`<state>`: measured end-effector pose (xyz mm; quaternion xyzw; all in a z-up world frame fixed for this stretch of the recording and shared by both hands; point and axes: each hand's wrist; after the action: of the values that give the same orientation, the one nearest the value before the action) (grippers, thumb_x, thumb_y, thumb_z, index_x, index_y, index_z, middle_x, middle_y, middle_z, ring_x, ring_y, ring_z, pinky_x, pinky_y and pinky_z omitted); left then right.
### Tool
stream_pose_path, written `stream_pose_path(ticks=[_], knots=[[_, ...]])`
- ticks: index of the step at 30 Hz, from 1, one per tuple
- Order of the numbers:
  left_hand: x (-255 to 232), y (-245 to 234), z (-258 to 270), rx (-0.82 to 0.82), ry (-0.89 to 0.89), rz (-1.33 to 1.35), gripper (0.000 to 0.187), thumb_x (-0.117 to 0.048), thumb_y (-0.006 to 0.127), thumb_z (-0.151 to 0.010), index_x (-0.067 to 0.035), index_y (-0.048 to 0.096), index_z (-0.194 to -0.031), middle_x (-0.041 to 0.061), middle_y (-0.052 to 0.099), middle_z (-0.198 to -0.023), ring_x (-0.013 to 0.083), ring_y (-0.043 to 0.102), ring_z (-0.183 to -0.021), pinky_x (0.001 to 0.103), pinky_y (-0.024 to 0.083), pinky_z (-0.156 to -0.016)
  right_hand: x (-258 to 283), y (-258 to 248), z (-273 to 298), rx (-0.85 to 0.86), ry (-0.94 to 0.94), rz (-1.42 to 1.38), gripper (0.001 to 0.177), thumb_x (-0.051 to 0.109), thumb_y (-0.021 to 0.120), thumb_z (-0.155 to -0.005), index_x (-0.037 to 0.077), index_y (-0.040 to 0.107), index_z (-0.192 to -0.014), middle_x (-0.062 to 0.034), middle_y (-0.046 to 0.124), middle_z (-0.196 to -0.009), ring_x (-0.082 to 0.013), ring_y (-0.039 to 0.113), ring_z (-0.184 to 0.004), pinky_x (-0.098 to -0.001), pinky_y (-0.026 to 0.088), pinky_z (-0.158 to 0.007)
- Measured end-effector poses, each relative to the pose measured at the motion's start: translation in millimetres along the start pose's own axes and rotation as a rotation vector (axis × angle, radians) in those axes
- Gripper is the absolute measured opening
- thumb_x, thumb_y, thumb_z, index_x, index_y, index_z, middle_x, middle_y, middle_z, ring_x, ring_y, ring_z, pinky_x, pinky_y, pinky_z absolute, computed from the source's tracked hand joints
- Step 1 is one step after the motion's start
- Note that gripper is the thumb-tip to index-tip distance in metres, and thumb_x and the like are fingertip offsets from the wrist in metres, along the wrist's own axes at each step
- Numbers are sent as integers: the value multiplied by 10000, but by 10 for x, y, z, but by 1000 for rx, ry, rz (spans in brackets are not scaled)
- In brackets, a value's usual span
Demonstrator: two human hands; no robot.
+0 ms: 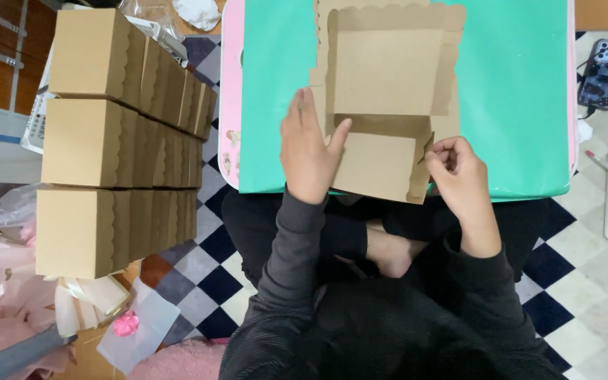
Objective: The person assembles a flat-packed cardboard box by folding the side flaps and tucking the tabs into slots to form the box structure. The person works on a small table placed on the floor, handling the cardboard piece by hand.
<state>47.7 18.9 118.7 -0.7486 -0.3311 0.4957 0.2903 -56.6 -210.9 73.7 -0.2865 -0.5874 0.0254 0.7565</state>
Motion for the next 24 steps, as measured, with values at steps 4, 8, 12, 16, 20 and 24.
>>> stream_pose_path(ticks=[4, 8, 12, 16, 20, 24], knots=[[-542, -200, 261, -148, 139, 339, 290, -80, 673, -966, -175, 669, -1240, -17, 542, -1060, 188, 647, -839, 348, 609, -746, -4, 46, 92, -20, -26, 147, 195, 130, 654, -1003, -12, 621, -1131, -214, 680, -948, -327, 678, -855, -428, 531, -657], [-798, 484, 468, 160, 186, 148, 236, -381, 648, -970, -156, 701, -1017, -17, 571, -795, 230, 701, -682, 400, 595, -589, 150, 75, 157, -23, 17, 222, 176, 139, 619, -1038, 4, 629, -1151, -219, 709, -992, -382, 704, -906, -477, 560, -700], [-729, 782, 368, 258, 134, 23, 197, -309, 686, -920, -112, 679, -926, 22, 645, -681, 266, 726, -614, 427, 586, -502, -40, 70, 118, -43, 37, 104, 198, 82, 598, -980, 8, 635, -1160, -206, 687, -990, -336, 690, -896, -435, 576, -672], [-627, 603, 355, 418, 81, 69, 124, -164, 630, -963, -96, 720, -1014, 98, 758, -762, 317, 770, -695, 465, 623, -598, 22, 51, 123, -24, 65, -88, 215, 25, 575, -955, -48, 638, -1148, -220, 646, -928, -286, 658, -800, -414, 584, -519], [-562, 470, 438, 492, 54, 180, 217, -153, 634, -964, -93, 655, -1171, 140, 796, -935, 336, 788, -832, 508, 620, -695, 46, 78, 79, 8, 78, -95, 256, 41, 588, -942, -69, 635, -1169, -235, 640, -950, -314, 659, -808, -457, 597, -522], [-519, 556, 501, 479, 52, 209, 182, -172, 611, -998, -124, 708, -1145, 98, 799, -925, 280, 789, -839, 438, 638, -699, 245, 90, 54, 24, 48, 272, 244, 165, 573, -959, 3, 650, -1124, -194, 672, -939, -386, 677, -856, -557, 539, -677]])
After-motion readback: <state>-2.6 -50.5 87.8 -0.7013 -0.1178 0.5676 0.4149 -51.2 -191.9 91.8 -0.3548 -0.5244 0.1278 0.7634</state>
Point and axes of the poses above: each hand's wrist, its own z-axis away from the middle knuckle, its own y-axis out of the palm, x = y × z
